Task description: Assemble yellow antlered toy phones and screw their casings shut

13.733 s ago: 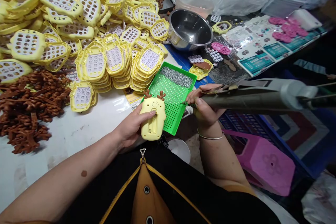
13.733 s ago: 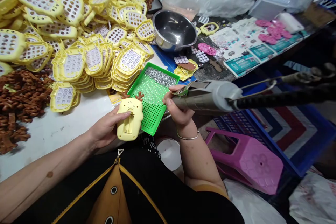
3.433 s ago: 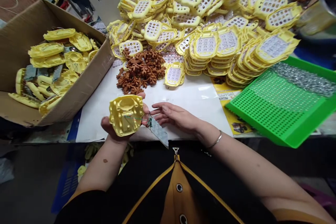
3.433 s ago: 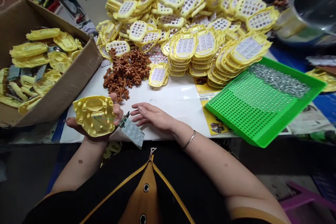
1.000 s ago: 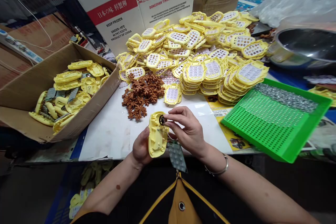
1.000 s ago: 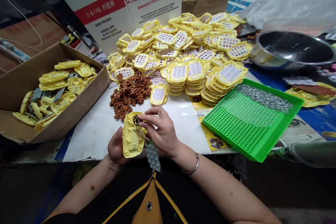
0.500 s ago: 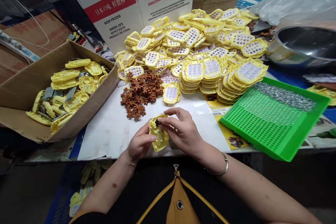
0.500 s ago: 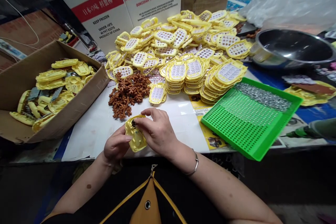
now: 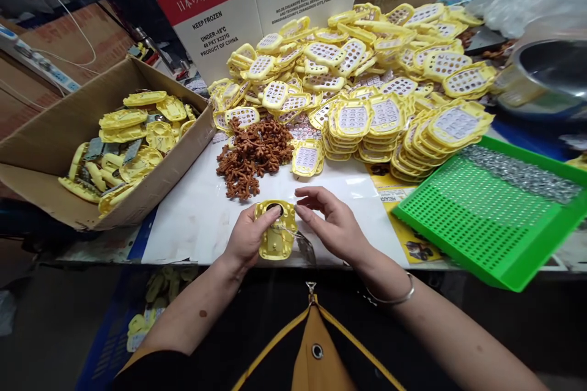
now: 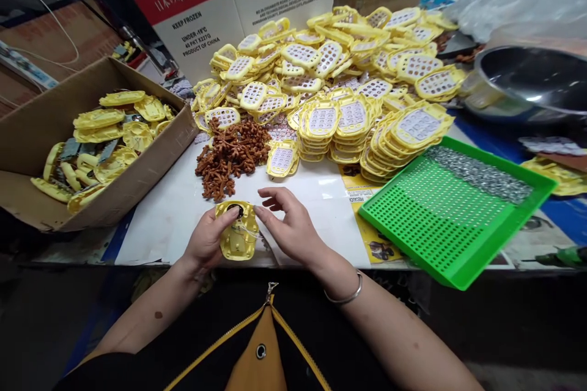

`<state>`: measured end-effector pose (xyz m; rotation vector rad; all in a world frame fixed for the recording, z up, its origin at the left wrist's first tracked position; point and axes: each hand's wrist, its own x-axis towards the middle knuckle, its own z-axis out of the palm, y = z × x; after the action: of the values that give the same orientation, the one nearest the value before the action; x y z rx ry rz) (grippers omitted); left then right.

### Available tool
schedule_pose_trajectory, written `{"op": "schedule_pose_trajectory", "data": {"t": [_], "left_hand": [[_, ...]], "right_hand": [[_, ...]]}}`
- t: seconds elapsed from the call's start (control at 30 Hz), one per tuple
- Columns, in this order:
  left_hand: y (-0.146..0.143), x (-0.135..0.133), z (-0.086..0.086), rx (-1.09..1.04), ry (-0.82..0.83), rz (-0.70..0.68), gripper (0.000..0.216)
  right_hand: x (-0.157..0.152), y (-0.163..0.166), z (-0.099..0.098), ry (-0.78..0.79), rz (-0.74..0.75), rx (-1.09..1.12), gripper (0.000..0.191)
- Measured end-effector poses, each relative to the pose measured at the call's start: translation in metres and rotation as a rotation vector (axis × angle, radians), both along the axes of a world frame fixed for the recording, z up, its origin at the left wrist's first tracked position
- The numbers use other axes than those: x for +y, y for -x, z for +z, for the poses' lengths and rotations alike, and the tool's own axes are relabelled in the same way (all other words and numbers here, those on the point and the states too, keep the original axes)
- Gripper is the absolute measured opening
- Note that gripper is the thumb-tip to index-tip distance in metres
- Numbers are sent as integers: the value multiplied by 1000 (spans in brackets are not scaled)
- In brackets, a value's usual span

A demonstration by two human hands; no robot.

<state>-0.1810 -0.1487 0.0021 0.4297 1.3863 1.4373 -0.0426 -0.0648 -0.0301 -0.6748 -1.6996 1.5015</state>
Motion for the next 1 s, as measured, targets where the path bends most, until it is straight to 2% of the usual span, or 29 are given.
{"op": "schedule_pose_trajectory", "data": {"t": [0.07, 0.27, 0.4, 0.5, 0.57, 0.67, 0.77, 0.83, 0.93, 1.0], "left_hand": [[-2, -1, -1, 18, 22, -32, 32], [-6, 1, -2, 134, -10, -47, 28], [-1, 5, -2, -74, 12, 76, 29], [5, 8, -4, -166, 25, 185, 28], [10, 8, -7, -175, 33, 226, 27], [14, 8, -13, -163, 44, 237, 29], [15, 7, -18, -141, 23, 231, 31], [14, 6, -20, -123, 21, 216, 31], [12, 5, -20, -109, 47, 191, 33], [11, 4, -20, -104, 60, 192, 33]], "right_hand": [[-1, 1, 1, 57, 10, -6, 27], [-3, 10, 11, 85, 77, -18, 28], [2, 5, 6, 91, 119, -123, 47], [5, -8, -6, 109, 260, -237, 64], [4, -18, -14, 124, 340, -230, 68], [0, -27, -18, 68, 327, -197, 57], [1, -30, -14, 20, 175, -167, 35], [5, -32, -7, 50, 136, -149, 24], [13, -37, 4, 140, 294, -162, 29], [14, -41, 13, 74, 379, -179, 40]]}}
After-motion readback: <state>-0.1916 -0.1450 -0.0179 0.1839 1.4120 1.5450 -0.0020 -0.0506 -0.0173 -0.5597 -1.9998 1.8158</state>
